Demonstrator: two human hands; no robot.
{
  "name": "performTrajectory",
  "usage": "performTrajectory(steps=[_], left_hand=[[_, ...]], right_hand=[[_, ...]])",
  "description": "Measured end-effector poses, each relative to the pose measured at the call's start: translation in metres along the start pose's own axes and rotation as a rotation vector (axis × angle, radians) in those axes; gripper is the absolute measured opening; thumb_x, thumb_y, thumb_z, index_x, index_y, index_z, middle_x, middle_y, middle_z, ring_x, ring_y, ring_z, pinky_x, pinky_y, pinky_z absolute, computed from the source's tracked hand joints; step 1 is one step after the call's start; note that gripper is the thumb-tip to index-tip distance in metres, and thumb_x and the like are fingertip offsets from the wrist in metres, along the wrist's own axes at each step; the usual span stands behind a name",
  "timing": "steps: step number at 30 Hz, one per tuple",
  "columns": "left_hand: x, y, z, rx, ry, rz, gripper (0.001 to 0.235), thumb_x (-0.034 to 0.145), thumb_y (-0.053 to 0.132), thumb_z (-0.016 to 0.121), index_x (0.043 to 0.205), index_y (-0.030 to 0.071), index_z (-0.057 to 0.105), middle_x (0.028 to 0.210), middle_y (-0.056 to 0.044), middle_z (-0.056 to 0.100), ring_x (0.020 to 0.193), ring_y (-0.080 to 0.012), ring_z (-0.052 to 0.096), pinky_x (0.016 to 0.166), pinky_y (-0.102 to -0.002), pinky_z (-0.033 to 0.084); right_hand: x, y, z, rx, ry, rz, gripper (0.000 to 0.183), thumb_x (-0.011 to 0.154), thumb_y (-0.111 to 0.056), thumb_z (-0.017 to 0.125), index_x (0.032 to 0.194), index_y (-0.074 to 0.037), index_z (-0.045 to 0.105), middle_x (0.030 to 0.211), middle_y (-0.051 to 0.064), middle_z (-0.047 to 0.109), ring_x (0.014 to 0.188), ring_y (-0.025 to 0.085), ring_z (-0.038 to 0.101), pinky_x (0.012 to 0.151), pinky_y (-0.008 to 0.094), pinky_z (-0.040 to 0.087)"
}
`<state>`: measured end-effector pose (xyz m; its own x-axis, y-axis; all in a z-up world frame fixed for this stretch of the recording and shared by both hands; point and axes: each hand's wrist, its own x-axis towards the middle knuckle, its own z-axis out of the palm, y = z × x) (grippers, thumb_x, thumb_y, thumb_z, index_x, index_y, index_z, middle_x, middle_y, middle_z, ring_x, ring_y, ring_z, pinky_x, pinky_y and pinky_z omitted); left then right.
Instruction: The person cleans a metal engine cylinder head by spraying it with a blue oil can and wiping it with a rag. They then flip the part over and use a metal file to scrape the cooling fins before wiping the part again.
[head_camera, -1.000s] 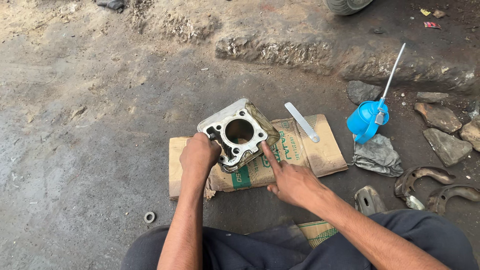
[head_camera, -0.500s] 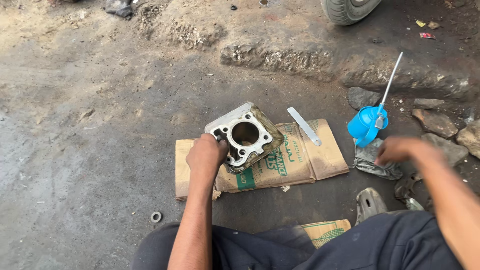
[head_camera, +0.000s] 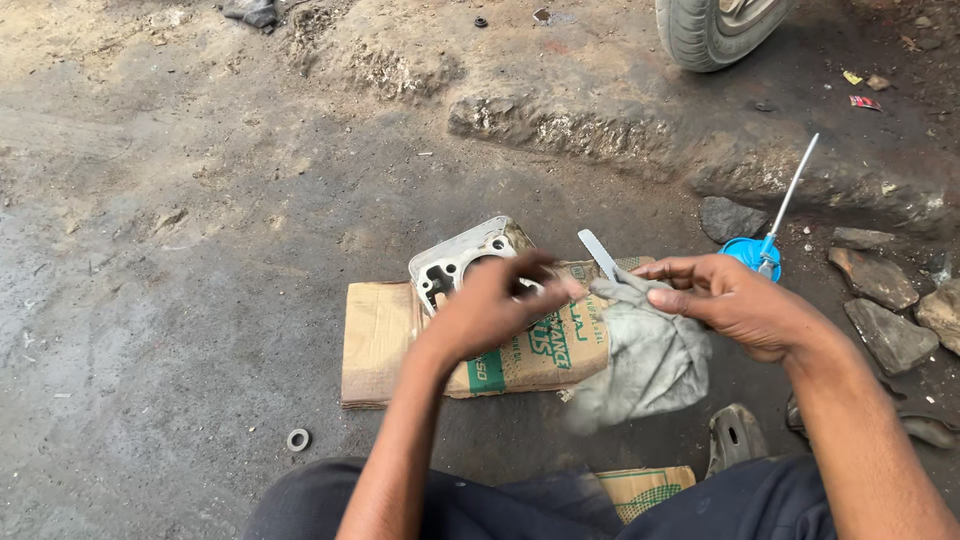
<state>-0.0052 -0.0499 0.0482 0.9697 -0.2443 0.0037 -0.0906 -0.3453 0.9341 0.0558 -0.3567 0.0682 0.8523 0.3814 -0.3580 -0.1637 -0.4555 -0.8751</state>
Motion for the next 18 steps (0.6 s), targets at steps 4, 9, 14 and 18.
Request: performTrajectory(steps=[4, 9, 14, 18], left_hand=[[0.004, -0.007, 0.043, -0.058, -0.120, 0.187, 0.056, 0.085, 0.035, 0.083, 0.122, -0.004, 0.068, 0.109, -0.018, 0.074, 0.096, -0.0220, 0.068, 0.085, -0.038, 0.056], [0.013, -0.032, 0.053, -0.235, -0.039, 0.070, 0.024, 0.097, 0.021, 0.072, 0.108, 0.000, 0.076, 0.091, -0.008, 0.077, 0.082, -0.0122, 0.068, 0.077, -0.031, 0.057], [0.020, -0.042, 0.046, -0.599, 0.192, 0.039, 0.013, 0.104, 0.013, 0.064, 0.106, 0.000, 0.064, 0.079, 0.002, 0.065, 0.077, -0.0084, 0.061, 0.074, -0.026, 0.054], [0.009, -0.020, 0.043, -0.424, 0.233, 0.064, 0.013, 0.101, 0.012, 0.066, 0.107, 0.000, 0.066, 0.071, 0.000, 0.057, 0.064, -0.0081, 0.046, 0.057, -0.028, 0.038]], right_hand=[[-0.001, -0.007, 0.006, 0.364, 0.031, -0.001, 0.043, 0.089, -0.017, 0.070, 0.126, 0.005, 0.071, 0.105, 0.011, 0.079, 0.090, 0.017, 0.072, 0.081, 0.035, 0.058], [0.004, 0.004, 0.002, 0.228, 0.131, -0.052, 0.029, 0.091, -0.018, 0.072, 0.110, 0.003, 0.075, 0.094, 0.008, 0.077, 0.083, 0.016, 0.070, 0.078, 0.033, 0.059], [0.004, 0.010, -0.010, -0.083, 0.130, -0.036, 0.031, 0.085, -0.027, 0.082, 0.091, 0.002, 0.074, 0.084, 0.011, 0.075, 0.078, 0.019, 0.069, 0.077, 0.039, 0.059], [-0.009, 0.003, 0.002, -0.696, 0.283, -0.167, 0.059, 0.068, -0.039, 0.095, 0.105, -0.002, 0.068, 0.106, 0.016, 0.068, 0.097, 0.023, 0.062, 0.083, 0.042, 0.053]])
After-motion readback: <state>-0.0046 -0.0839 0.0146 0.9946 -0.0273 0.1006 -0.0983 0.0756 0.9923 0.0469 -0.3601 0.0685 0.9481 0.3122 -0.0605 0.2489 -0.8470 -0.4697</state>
